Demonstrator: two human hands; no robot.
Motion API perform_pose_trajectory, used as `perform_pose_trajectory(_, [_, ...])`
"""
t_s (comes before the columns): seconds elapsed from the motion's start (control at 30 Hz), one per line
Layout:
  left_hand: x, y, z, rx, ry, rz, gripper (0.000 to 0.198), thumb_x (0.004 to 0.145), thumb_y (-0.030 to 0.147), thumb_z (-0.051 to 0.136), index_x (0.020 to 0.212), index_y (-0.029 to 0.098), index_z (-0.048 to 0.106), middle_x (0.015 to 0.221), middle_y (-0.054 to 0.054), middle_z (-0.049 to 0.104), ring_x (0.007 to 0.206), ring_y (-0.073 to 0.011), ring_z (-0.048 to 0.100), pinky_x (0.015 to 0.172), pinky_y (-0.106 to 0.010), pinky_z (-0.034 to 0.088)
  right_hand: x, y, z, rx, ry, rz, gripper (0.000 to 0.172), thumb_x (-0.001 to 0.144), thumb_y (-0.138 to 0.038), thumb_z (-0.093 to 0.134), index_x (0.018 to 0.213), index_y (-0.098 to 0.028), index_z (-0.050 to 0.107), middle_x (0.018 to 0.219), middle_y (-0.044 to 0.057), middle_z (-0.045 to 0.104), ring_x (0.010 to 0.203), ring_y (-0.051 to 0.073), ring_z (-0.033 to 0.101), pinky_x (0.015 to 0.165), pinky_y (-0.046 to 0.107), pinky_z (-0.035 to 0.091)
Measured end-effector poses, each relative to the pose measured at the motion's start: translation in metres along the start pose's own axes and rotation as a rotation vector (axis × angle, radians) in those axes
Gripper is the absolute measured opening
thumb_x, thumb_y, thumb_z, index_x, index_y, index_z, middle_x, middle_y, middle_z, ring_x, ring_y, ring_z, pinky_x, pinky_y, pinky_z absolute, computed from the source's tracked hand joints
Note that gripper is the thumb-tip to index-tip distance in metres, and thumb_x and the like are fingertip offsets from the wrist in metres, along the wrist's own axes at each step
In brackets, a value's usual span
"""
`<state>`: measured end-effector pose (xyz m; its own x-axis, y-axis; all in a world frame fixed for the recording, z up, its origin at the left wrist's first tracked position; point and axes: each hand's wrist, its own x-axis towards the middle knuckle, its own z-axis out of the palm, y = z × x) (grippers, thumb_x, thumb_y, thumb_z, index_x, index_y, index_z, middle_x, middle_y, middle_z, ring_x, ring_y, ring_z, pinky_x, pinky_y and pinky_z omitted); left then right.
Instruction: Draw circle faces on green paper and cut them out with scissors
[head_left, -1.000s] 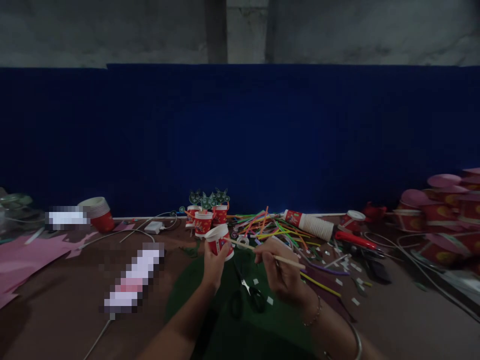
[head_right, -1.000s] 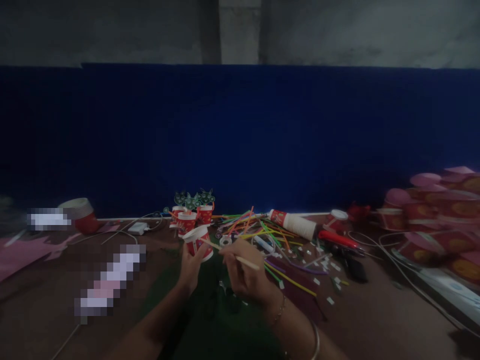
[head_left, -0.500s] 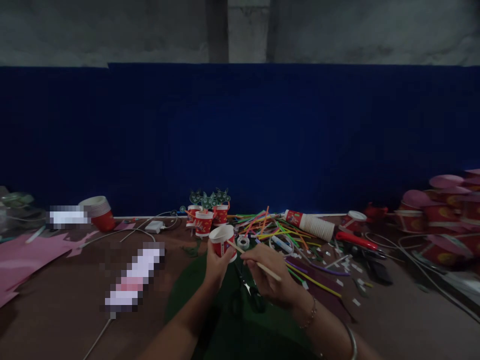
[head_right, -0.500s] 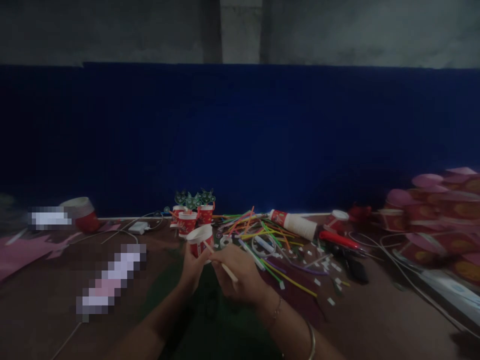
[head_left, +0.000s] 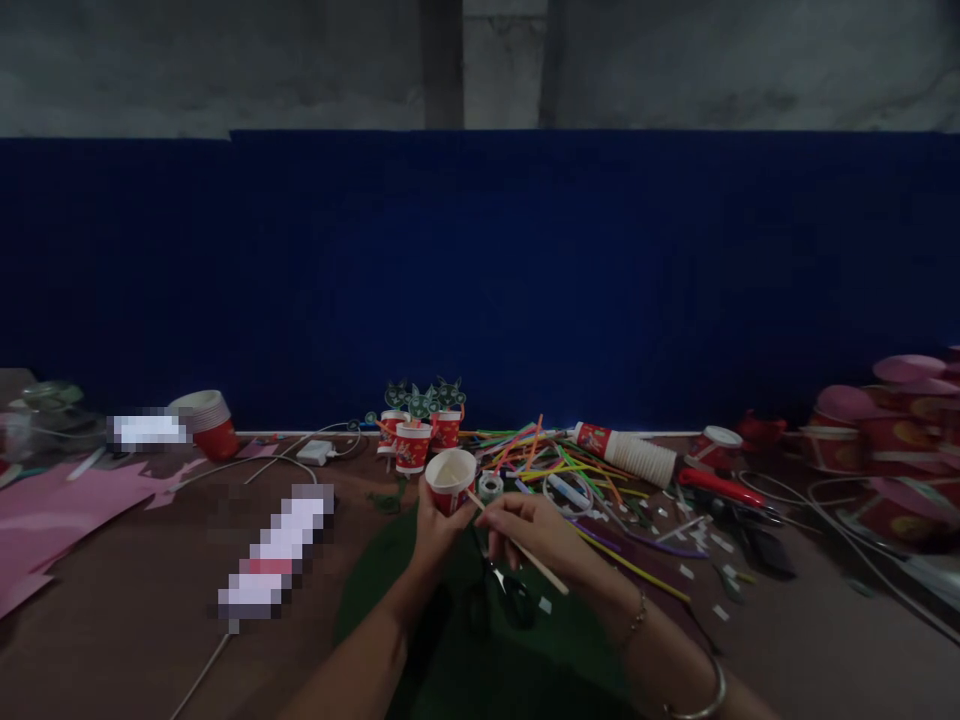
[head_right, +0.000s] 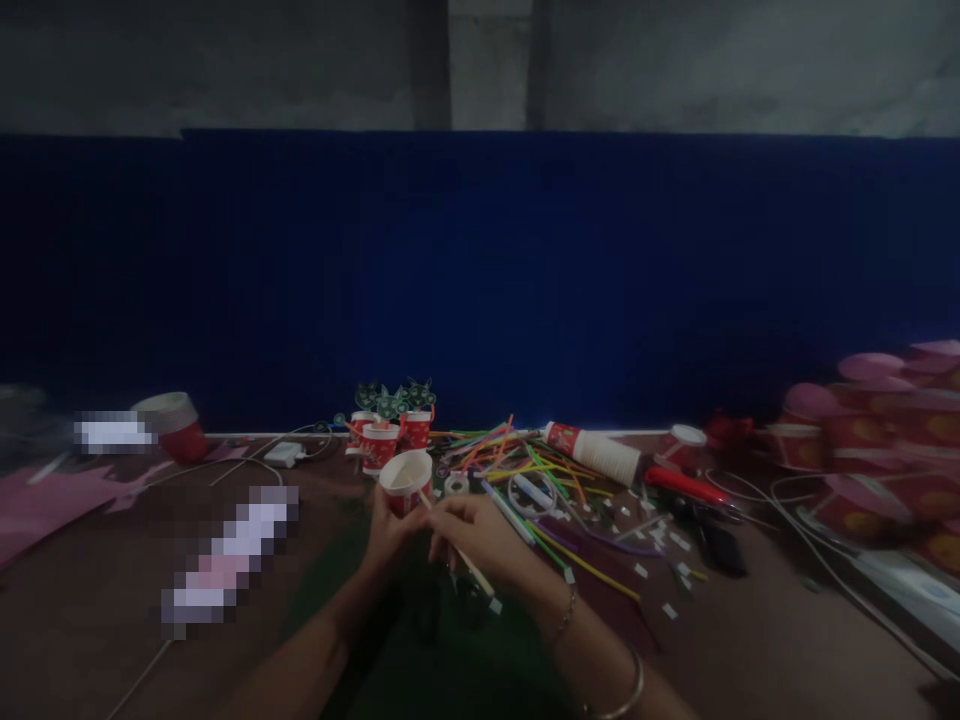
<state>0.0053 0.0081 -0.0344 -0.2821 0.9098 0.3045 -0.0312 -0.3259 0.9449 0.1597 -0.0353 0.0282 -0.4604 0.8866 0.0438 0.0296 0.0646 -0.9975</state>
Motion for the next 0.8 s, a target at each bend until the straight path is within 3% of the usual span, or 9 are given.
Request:
perform_pose_trajectory(0.07, [0.001,-0.001,0.0,0.013,-0.014,0.001,0.06,0.051,0.026,0.076,0.105,0.019,0.051,0.096,-0.006,0.063,0.088,-0.0211,0.062,0.079,-0.032,0.048,0.002,0.001,0.003,-0.013,0.047,0.061,0.02,0.075,-0.029,0.052,0.09,-0.015,0.056,0.048,-0.005,0.057,0.034,0.006,0.038,0.038,0.018,0.027])
perform_pose_trajectory(0.23, [0.005,-0.009,-0.001,0.032,-0.047,0.02,0.058,0.051,0.029,0.077,0.103,0.017,0.051,0.099,-0.008,0.063,0.09,-0.0224,0.061,0.081,-0.034,0.046,0.004,0.005,0.007,-0.033,0.131,0.173,0.03,0.075,-0.018,0.049,0.105,-0.013,0.052,0.038,-0.01,0.046,0.034,0.007,0.036,0.038,0.018,0.024])
perform_pose_trajectory(0.47, [0.005,-0.012,-0.001,0.018,-0.052,-0.026,0.063,0.046,0.024,0.078,0.103,0.017,0.052,0.097,-0.006,0.064,0.09,-0.0235,0.061,0.081,-0.034,0.046,0.008,0.013,0.01,-0.09,0.139,0.17,0.027,0.079,-0.02,0.043,0.096,-0.012,0.063,0.036,-0.009,0.042,0.032,0.007,0.034,0.037,0.019,0.021])
perform_pose_trajectory(0.8, [0.006,-0.012,-0.001,0.052,-0.053,-0.007,0.061,0.047,0.024,0.077,0.102,0.018,0.051,0.095,-0.005,0.063,0.089,-0.022,0.061,0.079,-0.032,0.047,0.008,0.017,0.013,-0.058,0.132,0.147,0.029,0.079,-0.023,0.042,0.096,-0.011,0.062,0.037,-0.008,0.042,0.032,0.006,0.033,0.037,0.019,0.019])
